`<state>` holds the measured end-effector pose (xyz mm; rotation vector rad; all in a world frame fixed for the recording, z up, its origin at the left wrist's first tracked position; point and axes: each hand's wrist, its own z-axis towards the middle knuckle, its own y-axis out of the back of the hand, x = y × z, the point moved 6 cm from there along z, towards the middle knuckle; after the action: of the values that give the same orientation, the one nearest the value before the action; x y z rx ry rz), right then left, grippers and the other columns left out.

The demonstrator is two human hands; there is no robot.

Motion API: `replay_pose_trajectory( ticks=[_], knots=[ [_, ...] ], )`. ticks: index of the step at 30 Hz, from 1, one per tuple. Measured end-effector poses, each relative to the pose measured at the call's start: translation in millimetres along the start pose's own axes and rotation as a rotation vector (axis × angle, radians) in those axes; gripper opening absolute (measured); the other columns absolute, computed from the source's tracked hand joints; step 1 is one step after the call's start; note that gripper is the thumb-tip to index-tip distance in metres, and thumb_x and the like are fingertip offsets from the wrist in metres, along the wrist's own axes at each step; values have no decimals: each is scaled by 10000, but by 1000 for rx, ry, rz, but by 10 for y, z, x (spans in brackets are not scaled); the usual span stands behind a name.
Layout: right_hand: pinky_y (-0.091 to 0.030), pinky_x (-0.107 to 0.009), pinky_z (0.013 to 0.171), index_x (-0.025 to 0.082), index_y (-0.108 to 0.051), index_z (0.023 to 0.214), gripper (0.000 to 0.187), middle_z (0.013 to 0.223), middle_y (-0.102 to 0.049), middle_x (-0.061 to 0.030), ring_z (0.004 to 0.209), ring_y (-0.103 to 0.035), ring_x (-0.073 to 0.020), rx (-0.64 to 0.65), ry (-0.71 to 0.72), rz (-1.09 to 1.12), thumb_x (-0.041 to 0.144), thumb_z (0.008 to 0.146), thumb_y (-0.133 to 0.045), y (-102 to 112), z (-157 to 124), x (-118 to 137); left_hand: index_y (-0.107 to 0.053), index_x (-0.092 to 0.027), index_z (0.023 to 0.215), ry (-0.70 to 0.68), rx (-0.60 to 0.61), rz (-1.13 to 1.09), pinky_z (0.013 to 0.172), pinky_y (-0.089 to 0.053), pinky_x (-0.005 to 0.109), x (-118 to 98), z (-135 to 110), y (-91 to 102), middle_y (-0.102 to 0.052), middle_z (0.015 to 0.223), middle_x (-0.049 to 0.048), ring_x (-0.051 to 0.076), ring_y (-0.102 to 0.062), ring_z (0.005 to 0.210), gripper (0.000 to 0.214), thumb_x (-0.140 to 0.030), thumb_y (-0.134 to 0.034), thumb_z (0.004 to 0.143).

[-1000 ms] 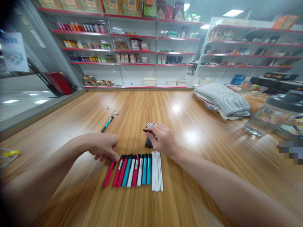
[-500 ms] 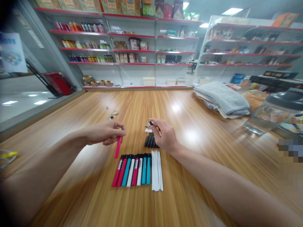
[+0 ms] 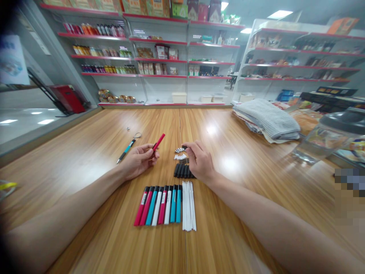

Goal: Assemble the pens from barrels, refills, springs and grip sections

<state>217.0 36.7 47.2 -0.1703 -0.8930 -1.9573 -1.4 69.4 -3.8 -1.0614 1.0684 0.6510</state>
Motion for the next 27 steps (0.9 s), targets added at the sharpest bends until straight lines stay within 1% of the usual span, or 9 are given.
replay_pose_trajectory(
  ticks=[3, 7, 10, 12, 14, 16, 21, 24, 27],
  knots=[
    [-448, -299, 782, 188, -575, 1037, 263, 963, -630, -65, 831, -588, -164, -29, -94, 15, 277, 960, -340, 19, 17, -150, -569, -117, 888, 2, 39, 10, 599, -460, 238, 15, -6, -30, -655, 829, 87, 117, -587, 648, 125, -227, -606, 843],
    [-416, -277, 690, 181, -562, 986, 291, 834, -603, -34, 729, -546, -154, -36, -285, -3, 348, 952, -326, 57, 40, -392, -537, -142, 906, 24, 30, -59, 608, -476, 268, 27, -1, -9, -682, 825, 100, 155, -623, 682, 106, -236, -569, 866],
    [-370, -254, 609, 181, -560, 897, 275, 747, -559, -1, 646, -491, -137, 19, -409, -28, 440, 865, -474, 36, 32, -527, -519, -142, 875, 40, 11, -76, 643, -493, 292, 25, 5, 2, -702, 853, 122, 175, -649, 715, 104, -243, -545, 882],
    [-344, -243, 575, 179, -562, 834, 275, 712, -547, 14, 606, -466, -124, 83, -462, -49, 448, 778, -575, -11, 18, -589, -506, -141, 852, 48, 0, -74, 667, -502, 305, 19, 3, -5, -709, 888, 139, 194, -667, 759, 108, -239, -541, 884],
    [-329, -236, 559, 179, -569, 775, 246, 673, -544, 22, 587, -463, -117, 145, -477, -65, 418, 735, -609, -65, 6, -625, -495, -142, 838, 55, -8, -67, 685, -510, 318, 15, -2, -17, -710, 917, 151, 214, -679, 805, 109, -230, -542, 882],
    [-335, -232, 558, 178, -580, 735, 216, 645, -554, 24, 588, -481, -117, 187, -465, -67, 391, 725, -611, -107, -1, -642, -490, -142, 834, 63, -13, -63, 705, -516, 332, 12, -7, -25, -710, 936, 157, 226, -683, 832, 107, -223, -543, 880],
    [-378, -224, 587, 175, -611, 726, 191, 684, -626, 4, 653, -561, -132, 248, -445, -39, 366, 716, -623, -162, -19, -659, -518, -133, 874, 69, -9, -64, 717, -526, 335, 13, -9, -28, -692, 1009, 163, 215, -681, 843, 100, -214, -576, 862],
    [-393, -223, 599, 180, -625, 751, 171, 712, -647, -1, 676, -581, -137, 264, -441, -39, 348, 718, -623, -167, -26, -656, -559, -122, 910, 31, -12, -34, 701, -526, 313, -3, -11, -27, -673, 1041, 152, 195, -667, 837, 142, -212, -631, 827],
    [-400, -223, 598, 182, -629, 764, 160, 716, -652, -2, 669, -582, -135, 247, -444, -45, 336, 728, -610, -149, -26, -645, -590, -113, 903, -11, -19, 4, 680, -519, 290, -15, -18, -30, -667, 987, 126, 165, -645, 797, 179, -221, -679, 791]
  ],
)
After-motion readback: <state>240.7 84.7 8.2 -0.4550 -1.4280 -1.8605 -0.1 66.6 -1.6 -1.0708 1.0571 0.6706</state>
